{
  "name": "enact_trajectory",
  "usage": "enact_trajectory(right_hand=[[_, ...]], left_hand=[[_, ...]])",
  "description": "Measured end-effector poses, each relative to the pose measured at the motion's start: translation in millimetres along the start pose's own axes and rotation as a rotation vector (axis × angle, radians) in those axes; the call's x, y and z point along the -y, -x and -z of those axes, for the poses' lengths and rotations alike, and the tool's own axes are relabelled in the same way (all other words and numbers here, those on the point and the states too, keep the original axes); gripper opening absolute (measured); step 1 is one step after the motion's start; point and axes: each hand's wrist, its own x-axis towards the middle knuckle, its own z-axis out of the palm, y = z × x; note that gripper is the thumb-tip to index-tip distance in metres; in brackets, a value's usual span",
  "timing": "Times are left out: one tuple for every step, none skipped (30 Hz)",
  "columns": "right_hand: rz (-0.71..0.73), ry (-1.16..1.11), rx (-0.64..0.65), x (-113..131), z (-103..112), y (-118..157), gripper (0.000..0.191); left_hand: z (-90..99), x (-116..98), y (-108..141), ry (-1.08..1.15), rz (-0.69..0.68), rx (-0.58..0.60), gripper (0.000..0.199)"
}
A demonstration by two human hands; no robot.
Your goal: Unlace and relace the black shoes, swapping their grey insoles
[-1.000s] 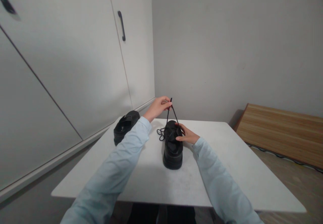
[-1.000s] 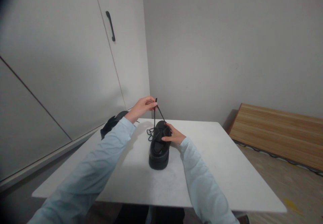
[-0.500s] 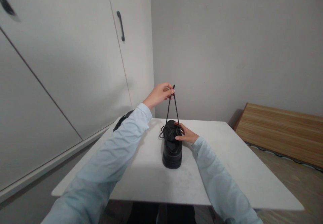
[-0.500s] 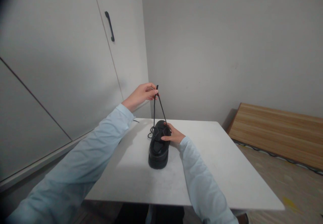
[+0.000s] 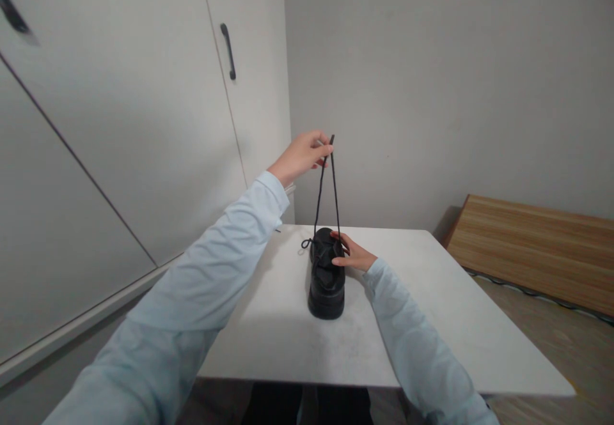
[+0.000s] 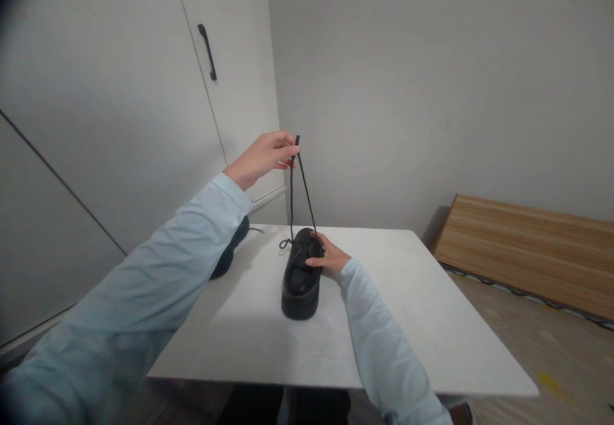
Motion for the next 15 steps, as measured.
enact_trajectory(right_hand=[[-0.001, -0.001, 0.005, -0.2, 0.0, 0.0, 0.088], [-0.003, -0.002, 0.011, -0.4, -0.1, 0.0, 0.088], [-0.003, -0.003, 0.016, -0.6, 0.0, -0.1, 0.089], [-0.002, -0.002, 0.019, -1.0, 0.1, -0.2, 0.088], [0.000, -0.001, 0.019, -1.4, 0.2, -0.3, 0.088], [0.002, 0.001, 0.015, -2.0, 0.5, -0.4, 0.088], [0.004, 0.002, 0.010, -2.6, 0.7, -0.5, 0.087], [0.003, 0.004, 0.006, -3.2, 0.9, -0.6, 0.087], [0.001, 0.007, 0.004, -3.8, 1.0, -0.6, 0.087], [0.000, 0.010, 0.004, -4.2, 1.1, -0.6, 0.088], [0.000, 0.010, 0.004, -4.5, 0.9, -0.6, 0.088], [0.002, 0.008, 0.006, -4.7, 0.7, -0.5, 0.088], [0.004, 0.004, 0.007, -4.8, 0.4, -0.4, 0.088], [0.006, -0.002, 0.008, -4.8, 0.0, -0.2, 0.088], [0.007, -0.008, 0.010, -4.8, -0.3, -0.1, 0.088]], left_hand=[[0.5, -1.8, -1.1, 0.001, -0.001, -0.005, 0.008], [0.9, -3.6, -2.1, 0.005, -0.002, -0.012, 0.008], [1.2, -5.5, -2.9, 0.009, -0.004, -0.020, 0.008], [1.4, -7.6, -3.5, 0.011, -0.006, -0.027, 0.007], [1.3, -9.6, -4.0, 0.012, -0.007, -0.032, 0.007], [1.2, -11.6, -4.4, 0.011, -0.010, -0.034, 0.007], [1.0, -13.3, -4.9, 0.008, -0.014, -0.033, 0.007], [0.7, -14.8, -5.5, 0.003, -0.019, -0.029, 0.007], [0.4, -15.8, -6.4, 0.000, -0.024, -0.025, 0.006], [0.3, -16.4, -7.7, -0.002, -0.028, -0.025, 0.006], [0.2, -16.7, -9.6, 0.001, -0.031, -0.030, 0.006], [0.4, -16.8, -11.9, 0.007, -0.033, -0.038, 0.006], [0.9, -16.8, -14.6, 0.015, -0.035, -0.051, 0.007], [1.5, -17.0, -17.5, 0.025, -0.035, -0.067, 0.007], [2.3, -17.5, -20.4, 0.034, -0.035, -0.083, 0.007]])
